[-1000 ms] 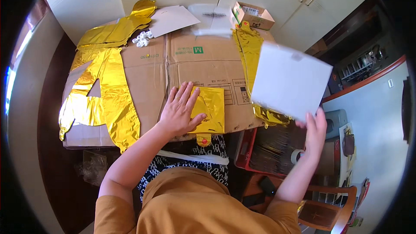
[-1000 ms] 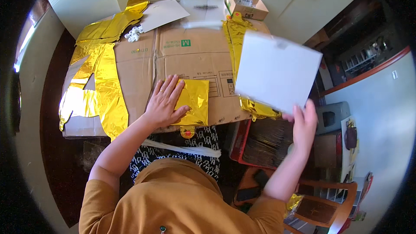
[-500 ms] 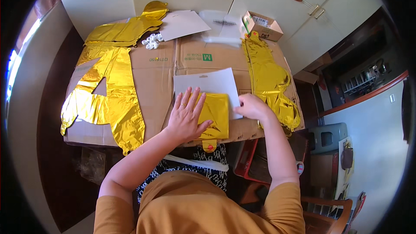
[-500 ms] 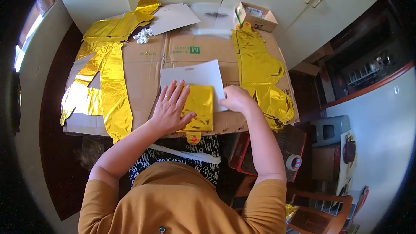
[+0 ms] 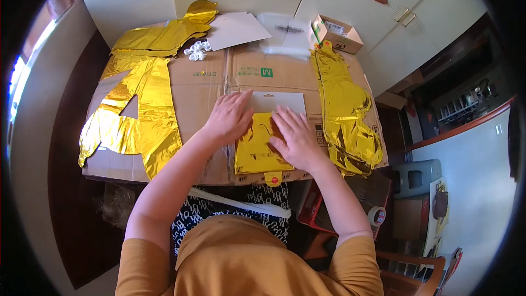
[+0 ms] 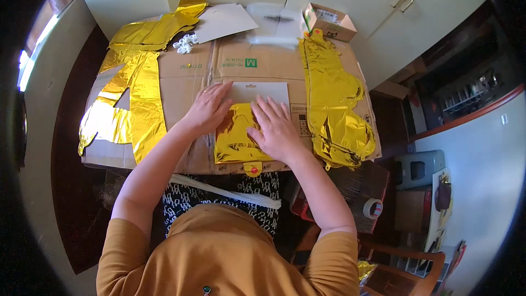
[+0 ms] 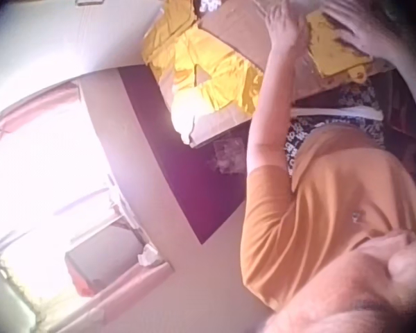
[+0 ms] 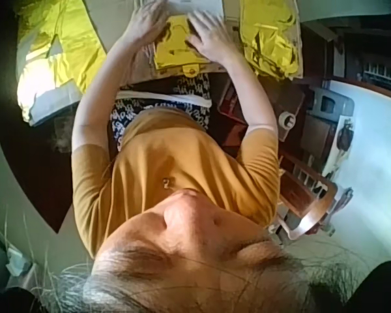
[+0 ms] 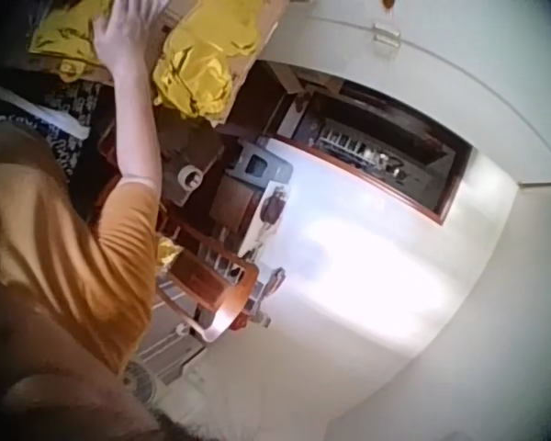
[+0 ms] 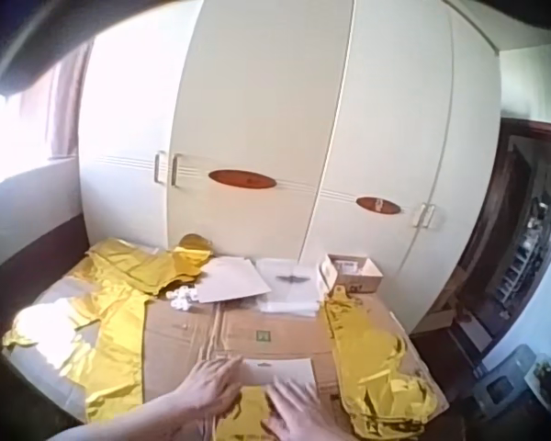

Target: Folding gold foil material and placing it into plastic sleeves along with cardboard inserts.

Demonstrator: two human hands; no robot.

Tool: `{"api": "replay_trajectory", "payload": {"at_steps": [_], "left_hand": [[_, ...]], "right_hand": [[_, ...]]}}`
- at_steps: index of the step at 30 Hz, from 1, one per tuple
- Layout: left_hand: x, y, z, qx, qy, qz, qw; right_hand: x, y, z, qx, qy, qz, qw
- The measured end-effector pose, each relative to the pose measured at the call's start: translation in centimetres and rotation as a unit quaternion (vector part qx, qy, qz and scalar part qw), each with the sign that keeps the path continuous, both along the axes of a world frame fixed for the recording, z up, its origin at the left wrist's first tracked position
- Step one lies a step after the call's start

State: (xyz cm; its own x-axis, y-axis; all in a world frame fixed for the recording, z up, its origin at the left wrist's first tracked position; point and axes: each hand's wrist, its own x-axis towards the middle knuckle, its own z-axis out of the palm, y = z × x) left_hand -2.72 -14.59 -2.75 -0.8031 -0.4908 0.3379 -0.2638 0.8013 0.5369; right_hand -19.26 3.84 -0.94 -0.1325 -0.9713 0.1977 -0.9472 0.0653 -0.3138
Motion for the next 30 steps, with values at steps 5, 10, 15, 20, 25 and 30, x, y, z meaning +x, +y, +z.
{"api": "replay_trajectory", "payload": {"at_steps": [5, 10, 15, 20, 25, 30], "left_hand": [[1.3, -1.1, -1.6, -0.089, -0.017, -0.053, 0.994], [1.5, -1.0, -1.2, -0.076, -0.040, -0.066, 0.994], [2.5, -0.3, -1.5, -0.072, -0.015, -0.031, 0.997], [1.7, 1.7, 1.1, -0.112, -0.003, -0.086, 0.990], [0.6, 3.0, -0.4, -0.169, -0.089, -0.109, 0.975], [1.2, 2.2, -1.6, -0.196, -0.117, -0.106, 0.968]], "right_hand": [[-1.7, 0.6, -2.1, 0.079, 0.052, -0.032, 0.995], [-2.9, 0.2, -2.0, 0.097, 0.041, -0.035, 0.994], [-3.3, -2.1, -2.2, 0.092, 0.035, 0.000, 0.995], [-3.2, -2.5, -2.0, 0.110, 0.021, 0.003, 0.994], [-2.8, -3.2, -3.0, 0.083, 0.029, 0.003, 0.996], [-2.2, -3.1, -2.9, 0.084, 0.068, -0.032, 0.994]]}}
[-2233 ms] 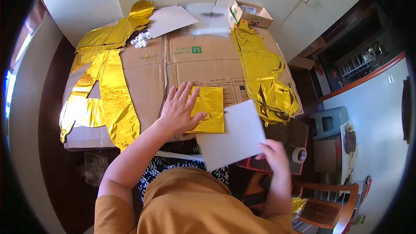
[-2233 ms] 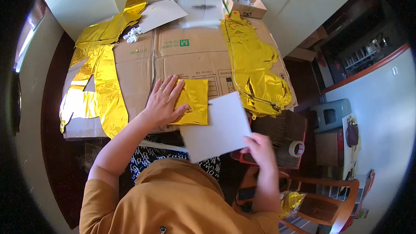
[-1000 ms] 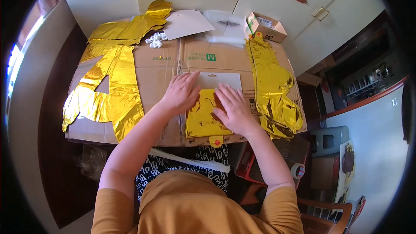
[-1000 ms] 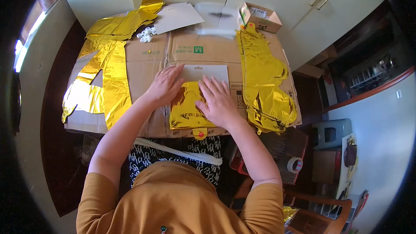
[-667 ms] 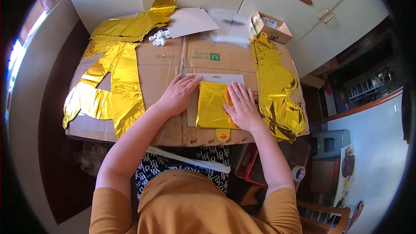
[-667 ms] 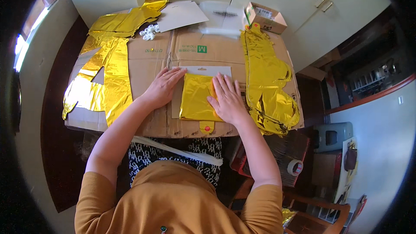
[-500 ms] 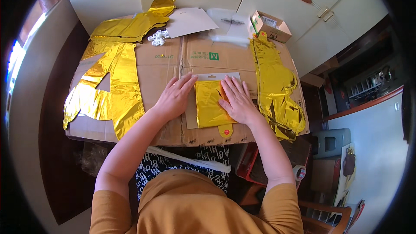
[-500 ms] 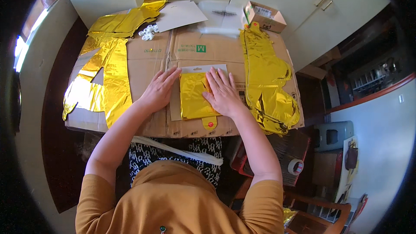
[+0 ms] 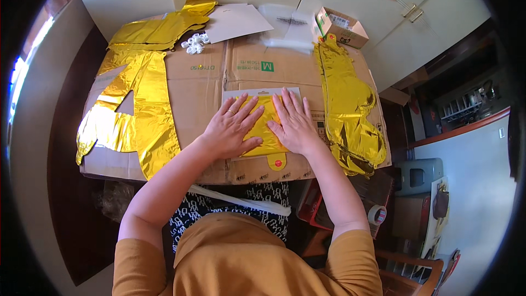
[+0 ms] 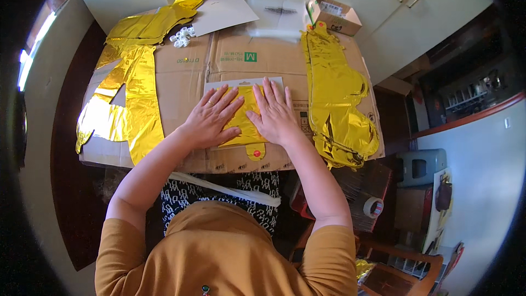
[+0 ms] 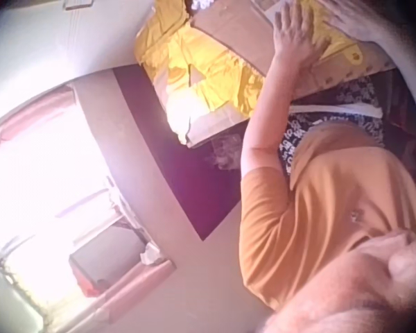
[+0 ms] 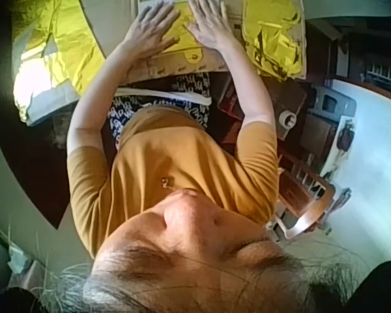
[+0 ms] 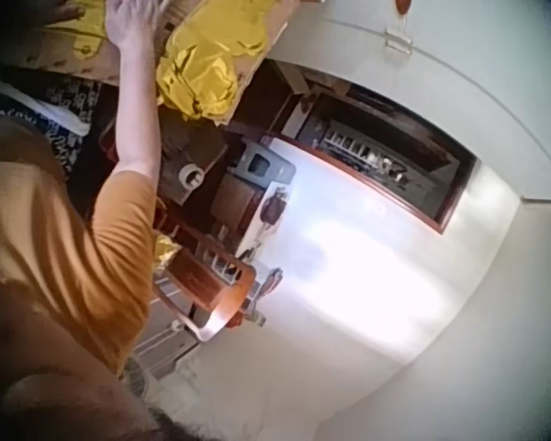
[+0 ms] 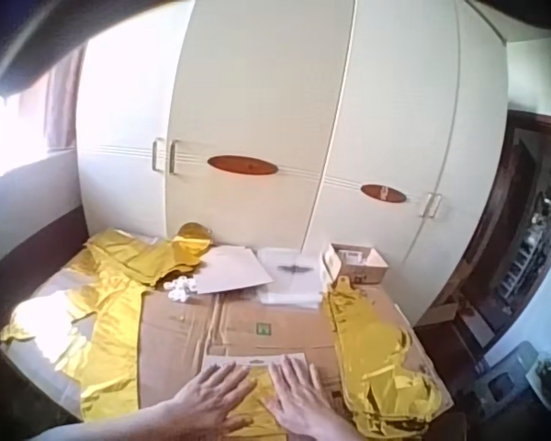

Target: Folding gold foil material and placing it into plastic sleeves along with cardboard inserts.

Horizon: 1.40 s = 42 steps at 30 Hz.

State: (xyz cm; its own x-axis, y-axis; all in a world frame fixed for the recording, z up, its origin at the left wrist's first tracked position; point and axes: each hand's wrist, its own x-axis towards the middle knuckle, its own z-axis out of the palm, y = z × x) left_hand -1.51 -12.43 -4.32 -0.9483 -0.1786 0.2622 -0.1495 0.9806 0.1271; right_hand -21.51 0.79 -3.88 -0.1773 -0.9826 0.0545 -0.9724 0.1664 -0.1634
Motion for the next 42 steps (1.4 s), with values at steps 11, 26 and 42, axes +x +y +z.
{"api": "replay_trajectory", "payload": {"at_steps": [11, 26, 42], "left_hand": [[2.2, 0.2, 2.3, 0.060, 0.067, -0.021, 0.996], [2.2, -1.5, 3.3, -0.111, 0.200, -0.232, 0.945], [2.2, -1.9, -0.1, 0.119, 0.119, -0.171, 0.971]], "right_hand": [[0.7, -0.1, 0.4, 0.026, -0.010, -0.017, 0.999], [0.8, -0.3, 1.8, 0.077, -0.012, -0.013, 0.997], [4.5, -24.4, 4.3, -0.231, -0.169, 0.171, 0.943]]}}
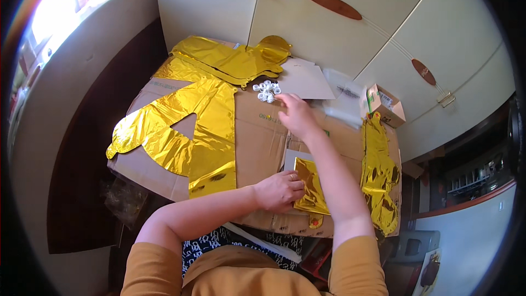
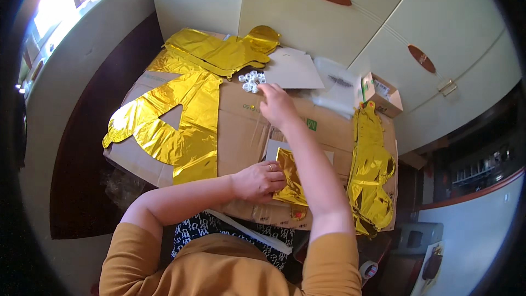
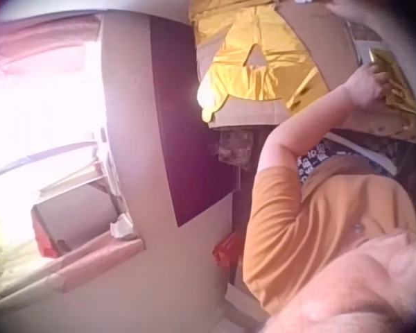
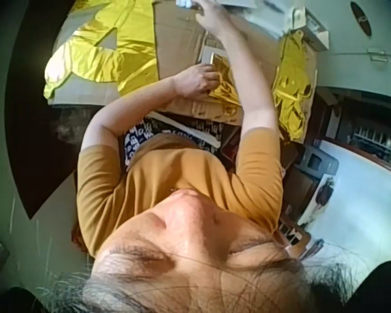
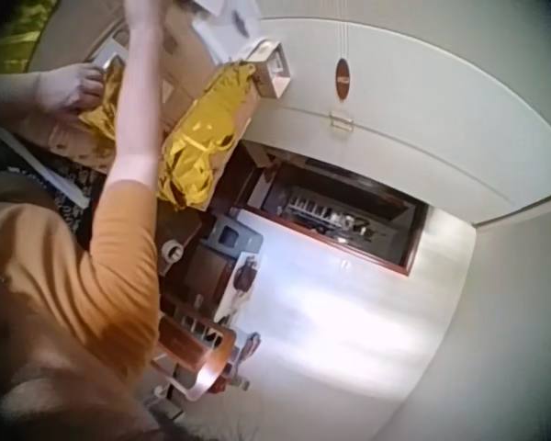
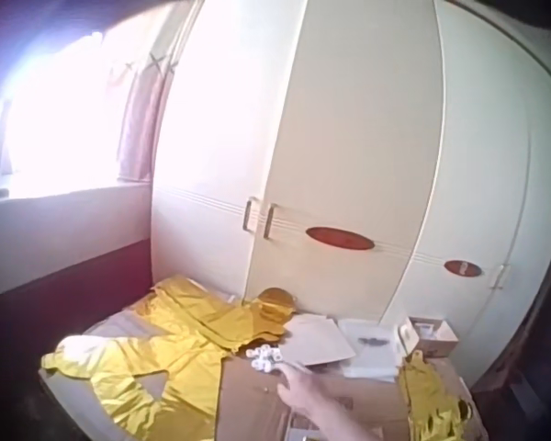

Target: Folding gold foil material and placing it into plastic sleeves along with cardboard inserts.

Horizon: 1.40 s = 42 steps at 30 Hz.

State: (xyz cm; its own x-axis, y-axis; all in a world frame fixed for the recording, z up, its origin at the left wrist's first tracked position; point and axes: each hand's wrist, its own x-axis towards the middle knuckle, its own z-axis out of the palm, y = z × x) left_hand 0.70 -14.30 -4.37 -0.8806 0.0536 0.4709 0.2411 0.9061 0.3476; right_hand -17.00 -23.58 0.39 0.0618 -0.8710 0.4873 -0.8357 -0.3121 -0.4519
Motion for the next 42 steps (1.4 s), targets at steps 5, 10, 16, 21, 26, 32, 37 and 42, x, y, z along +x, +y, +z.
{"api": "replay_trajectory", "payload": {"at_steps": [5, 10, 16, 21, 26, 32, 37, 42], "left_hand": [[-0.2, 0.1, -0.1, 0.009, -0.022, -0.015, 1.000], [0.3, -0.1, -0.6, 0.019, -0.027, -0.003, 0.999], [0.3, 0.0, -0.2, 0.012, -0.037, 0.002, 0.999], [0.0, -0.1, -0.3, 0.007, -0.016, -0.002, 1.000], [0.3, -0.1, -0.3, 0.001, -0.020, 0.003, 1.000], [0.1, 0.1, -0.2, 0.001, -0.012, 0.003, 1.000], [0.2, 0.3, -0.3, 0.010, -0.025, 0.010, 1.000], [0.2, 0.1, 0.1, 0.002, -0.008, 0.011, 1.000]], "right_hand": [[0.4, -4.6, -1.3, 0.119, 0.132, -0.094, 0.980], [0.4, -2.7, -0.7, 0.237, 0.106, -0.091, 0.961], [-0.9, -0.8, 0.8, 0.238, 0.032, -0.109, 0.965], [-1.5, -2.8, -0.3, 0.119, 0.046, -0.155, 0.980], [-0.2, -3.8, 0.6, 0.246, 0.092, -0.156, 0.952], [-0.1, -3.3, -0.1, 0.232, 0.084, -0.175, 0.953], [-2.2, -1.4, 2.2, 0.099, -0.119, -0.239, 0.959], [-4.1, 1.1, 1.5, 0.147, -0.152, -0.168, 0.963]]}}
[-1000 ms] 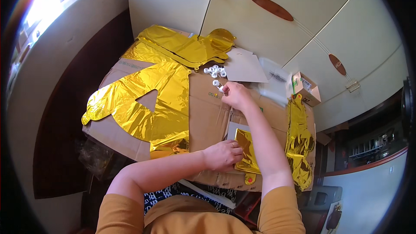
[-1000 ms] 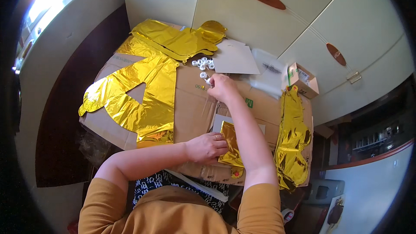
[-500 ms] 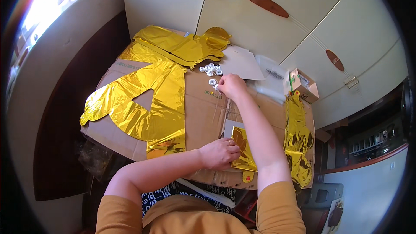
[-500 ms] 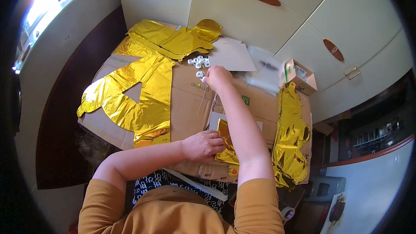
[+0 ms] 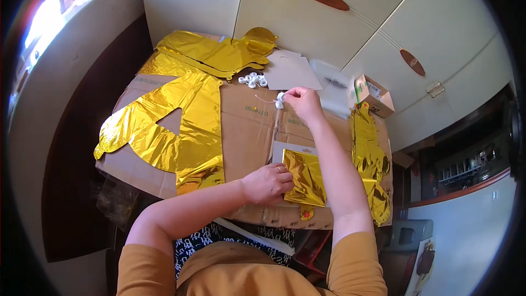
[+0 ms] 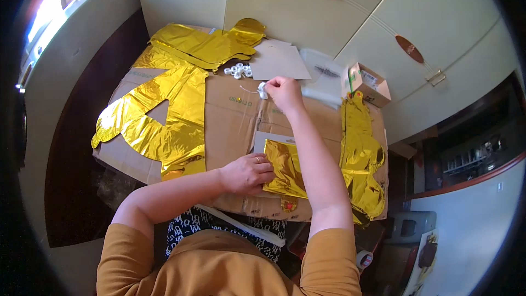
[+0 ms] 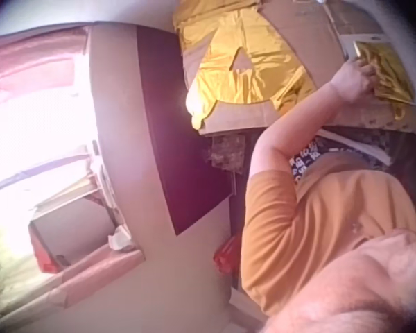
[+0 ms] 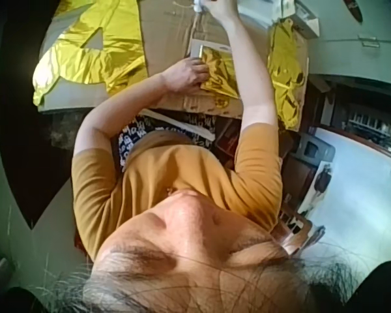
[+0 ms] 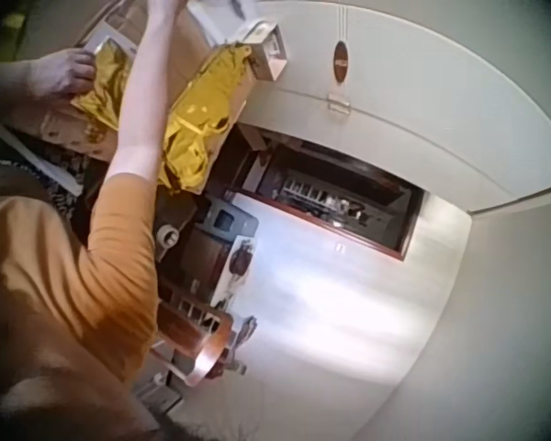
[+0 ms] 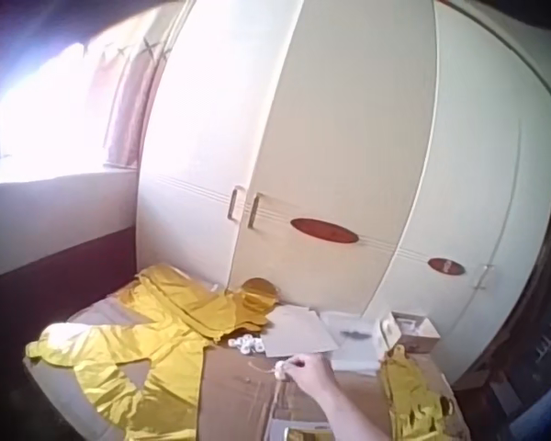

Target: Folding gold foil material and placing it into plastic sleeves along with cardboard inserts.

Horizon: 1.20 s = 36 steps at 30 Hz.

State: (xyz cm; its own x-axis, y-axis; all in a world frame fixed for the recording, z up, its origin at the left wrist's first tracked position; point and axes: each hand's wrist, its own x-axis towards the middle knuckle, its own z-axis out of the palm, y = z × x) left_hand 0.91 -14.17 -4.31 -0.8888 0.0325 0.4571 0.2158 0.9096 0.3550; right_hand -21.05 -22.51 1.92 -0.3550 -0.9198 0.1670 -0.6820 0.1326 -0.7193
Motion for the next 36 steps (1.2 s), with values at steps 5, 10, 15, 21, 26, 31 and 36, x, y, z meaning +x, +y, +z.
{"api": "replay_trajectory", "payload": {"at_steps": [5, 10, 15, 21, 26, 31, 36], "left_hand": [[0.1, 0.1, 0.1, 0.005, 0.001, 0.004, 1.000], [-0.1, 0.2, 0.2, 0.005, 0.011, -0.001, 1.000], [0.0, 0.1, 0.4, 0.003, 0.024, -0.002, 1.000], [-0.6, -0.1, 0.8, -0.002, 0.047, 0.009, 0.999], [-1.6, -0.8, 1.1, 0.032, 0.060, 0.012, 0.998], [-1.8, -0.7, 3.0, 0.211, 0.006, 0.097, 0.973], [-3.0, -0.5, 4.3, 0.234, 0.026, 0.120, 0.964]], "right_hand": [[-0.1, 1.9, 1.4, 0.032, -0.213, -0.003, 0.976], [-0.6, 5.5, 3.1, -0.026, -0.256, 0.030, 0.966], [-2.7, 12.5, 6.2, -0.095, -0.357, -0.006, 0.929], [-2.9, 23.0, 6.3, 0.004, -0.296, 0.014, 0.955], [-0.3, 30.6, 10.3, 0.014, -0.341, 0.102, 0.934], [0.8, 31.0, 10.2, -0.014, -0.413, 0.138, 0.900], [2.1, 26.8, 3.6, -0.058, -0.342, -0.031, 0.937]]}}
